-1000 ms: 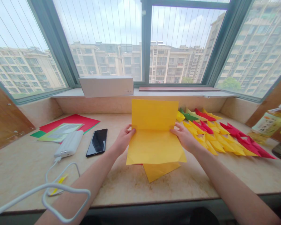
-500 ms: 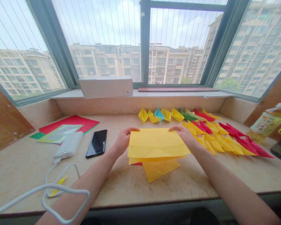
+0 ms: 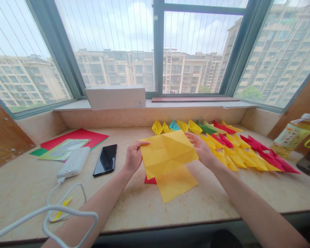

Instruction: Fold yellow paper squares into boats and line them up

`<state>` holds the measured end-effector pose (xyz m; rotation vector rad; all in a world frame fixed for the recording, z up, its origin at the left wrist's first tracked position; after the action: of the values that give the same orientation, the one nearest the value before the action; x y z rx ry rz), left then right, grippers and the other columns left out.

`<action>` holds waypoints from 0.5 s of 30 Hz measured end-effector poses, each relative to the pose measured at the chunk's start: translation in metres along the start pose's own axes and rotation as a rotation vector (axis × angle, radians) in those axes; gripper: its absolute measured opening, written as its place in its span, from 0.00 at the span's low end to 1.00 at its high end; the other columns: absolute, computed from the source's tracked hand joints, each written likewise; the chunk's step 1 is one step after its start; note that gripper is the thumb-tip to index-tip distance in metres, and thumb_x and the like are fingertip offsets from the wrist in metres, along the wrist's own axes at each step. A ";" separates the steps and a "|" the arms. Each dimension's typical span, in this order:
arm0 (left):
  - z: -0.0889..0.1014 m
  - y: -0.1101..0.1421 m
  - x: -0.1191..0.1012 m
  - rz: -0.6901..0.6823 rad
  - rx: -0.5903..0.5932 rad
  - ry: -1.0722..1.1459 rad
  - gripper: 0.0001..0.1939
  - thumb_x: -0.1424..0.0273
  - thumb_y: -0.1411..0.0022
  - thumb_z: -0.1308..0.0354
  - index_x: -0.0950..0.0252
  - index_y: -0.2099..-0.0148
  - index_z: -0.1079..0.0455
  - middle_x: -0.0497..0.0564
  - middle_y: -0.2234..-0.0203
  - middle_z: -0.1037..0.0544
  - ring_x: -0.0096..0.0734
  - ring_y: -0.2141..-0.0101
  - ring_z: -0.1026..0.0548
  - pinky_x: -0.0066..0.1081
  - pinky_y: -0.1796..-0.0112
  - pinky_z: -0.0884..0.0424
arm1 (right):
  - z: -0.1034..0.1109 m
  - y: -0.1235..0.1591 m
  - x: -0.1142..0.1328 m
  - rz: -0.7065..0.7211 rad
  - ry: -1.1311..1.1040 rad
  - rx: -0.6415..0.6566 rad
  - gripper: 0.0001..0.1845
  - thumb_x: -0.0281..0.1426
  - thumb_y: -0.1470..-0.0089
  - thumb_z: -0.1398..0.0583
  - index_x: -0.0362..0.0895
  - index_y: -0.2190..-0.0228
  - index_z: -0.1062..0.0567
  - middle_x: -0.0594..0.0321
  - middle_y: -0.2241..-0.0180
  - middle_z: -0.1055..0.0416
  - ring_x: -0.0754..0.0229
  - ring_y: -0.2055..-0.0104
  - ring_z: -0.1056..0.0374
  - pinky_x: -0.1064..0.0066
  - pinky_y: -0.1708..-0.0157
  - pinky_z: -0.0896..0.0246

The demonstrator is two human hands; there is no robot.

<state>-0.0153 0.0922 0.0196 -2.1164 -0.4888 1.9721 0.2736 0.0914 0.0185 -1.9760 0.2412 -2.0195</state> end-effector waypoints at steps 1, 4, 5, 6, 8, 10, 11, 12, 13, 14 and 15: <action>0.002 0.000 -0.003 -0.021 -0.019 -0.031 0.10 0.72 0.49 0.42 0.64 0.66 0.19 0.53 0.67 0.19 0.37 0.66 0.22 0.31 0.66 0.27 | -0.001 0.001 0.002 0.004 -0.016 0.002 0.29 0.33 0.55 0.32 0.51 0.49 0.27 0.58 0.47 0.26 0.51 0.48 0.28 0.61 0.54 0.29; 0.006 0.001 -0.011 -0.070 -0.060 -0.113 0.13 0.73 0.47 0.45 0.63 0.65 0.19 0.52 0.65 0.19 0.37 0.65 0.22 0.30 0.65 0.27 | -0.004 0.003 0.004 -0.039 -0.061 -0.001 0.21 0.37 0.51 0.35 0.52 0.53 0.24 0.62 0.52 0.22 0.50 0.51 0.26 0.63 0.56 0.29; 0.007 0.001 -0.014 -0.085 -0.071 -0.130 0.13 0.74 0.46 0.46 0.63 0.65 0.19 0.52 0.65 0.19 0.37 0.64 0.23 0.30 0.64 0.27 | -0.004 0.003 0.003 -0.064 -0.077 -0.012 0.18 0.40 0.49 0.36 0.52 0.55 0.23 0.62 0.54 0.21 0.51 0.52 0.25 0.63 0.57 0.28; 0.008 0.001 -0.016 -0.098 -0.080 -0.141 0.14 0.74 0.46 0.47 0.63 0.64 0.19 0.52 0.64 0.19 0.37 0.63 0.23 0.30 0.63 0.27 | -0.004 0.003 0.002 -0.091 -0.097 -0.025 0.18 0.44 0.47 0.38 0.51 0.56 0.23 0.62 0.56 0.20 0.51 0.53 0.25 0.64 0.59 0.28; 0.008 0.001 -0.018 -0.119 -0.087 -0.154 0.15 0.75 0.45 0.48 0.63 0.64 0.19 0.52 0.62 0.19 0.38 0.61 0.23 0.31 0.60 0.27 | -0.003 0.002 -0.002 -0.146 -0.134 -0.042 0.21 0.50 0.44 0.43 0.50 0.57 0.23 0.60 0.59 0.19 0.51 0.55 0.24 0.65 0.62 0.27; 0.008 0.001 -0.018 -0.137 -0.082 -0.157 0.16 0.76 0.45 0.48 0.63 0.64 0.19 0.53 0.60 0.19 0.38 0.58 0.23 0.31 0.58 0.28 | -0.004 0.002 -0.006 -0.195 -0.164 -0.033 0.28 0.56 0.43 0.48 0.49 0.57 0.23 0.57 0.60 0.19 0.52 0.55 0.23 0.65 0.63 0.27; 0.007 0.000 -0.017 -0.145 -0.077 -0.156 0.16 0.76 0.45 0.48 0.63 0.64 0.19 0.53 0.58 0.20 0.38 0.57 0.24 0.31 0.57 0.28 | -0.005 0.002 -0.006 -0.209 -0.179 -0.026 0.30 0.58 0.42 0.50 0.48 0.57 0.24 0.56 0.59 0.20 0.51 0.55 0.23 0.65 0.64 0.27; 0.006 0.000 -0.016 -0.151 -0.071 -0.156 0.16 0.77 0.45 0.49 0.63 0.64 0.19 0.52 0.57 0.20 0.38 0.56 0.24 0.32 0.56 0.28 | -0.006 0.002 -0.006 -0.211 -0.193 -0.021 0.32 0.58 0.42 0.51 0.48 0.57 0.24 0.56 0.59 0.20 0.51 0.54 0.24 0.65 0.63 0.27; 0.006 0.000 -0.015 -0.155 -0.066 -0.157 0.17 0.77 0.45 0.49 0.63 0.63 0.19 0.52 0.56 0.21 0.38 0.55 0.24 0.32 0.55 0.28 | -0.006 0.003 -0.005 -0.200 -0.201 -0.015 0.31 0.58 0.42 0.50 0.47 0.57 0.24 0.55 0.58 0.20 0.50 0.53 0.24 0.64 0.63 0.26; 0.005 0.000 -0.015 -0.157 -0.058 -0.157 0.17 0.77 0.45 0.49 0.63 0.63 0.19 0.53 0.56 0.21 0.38 0.55 0.24 0.32 0.55 0.28 | -0.006 0.003 -0.003 -0.179 -0.200 -0.015 0.29 0.56 0.42 0.49 0.47 0.56 0.24 0.56 0.57 0.20 0.50 0.52 0.25 0.63 0.61 0.27; 0.003 0.000 -0.014 -0.158 -0.047 -0.156 0.18 0.77 0.45 0.50 0.63 0.62 0.19 0.53 0.55 0.21 0.38 0.55 0.24 0.32 0.54 0.28 | -0.006 0.003 -0.001 -0.151 -0.186 -0.021 0.26 0.54 0.42 0.46 0.48 0.56 0.24 0.56 0.56 0.20 0.49 0.51 0.26 0.62 0.59 0.27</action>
<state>-0.0194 0.0862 0.0324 -1.8937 -0.7134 2.0620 0.2681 0.0883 0.0166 -2.2395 0.0738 -1.9088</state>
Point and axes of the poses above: each hand's wrist, its own y-axis away from the middle knuckle, its own z-axis out of the back of the hand, x = y × z, the point moved 8 cm from there along -y, towards the middle knuckle
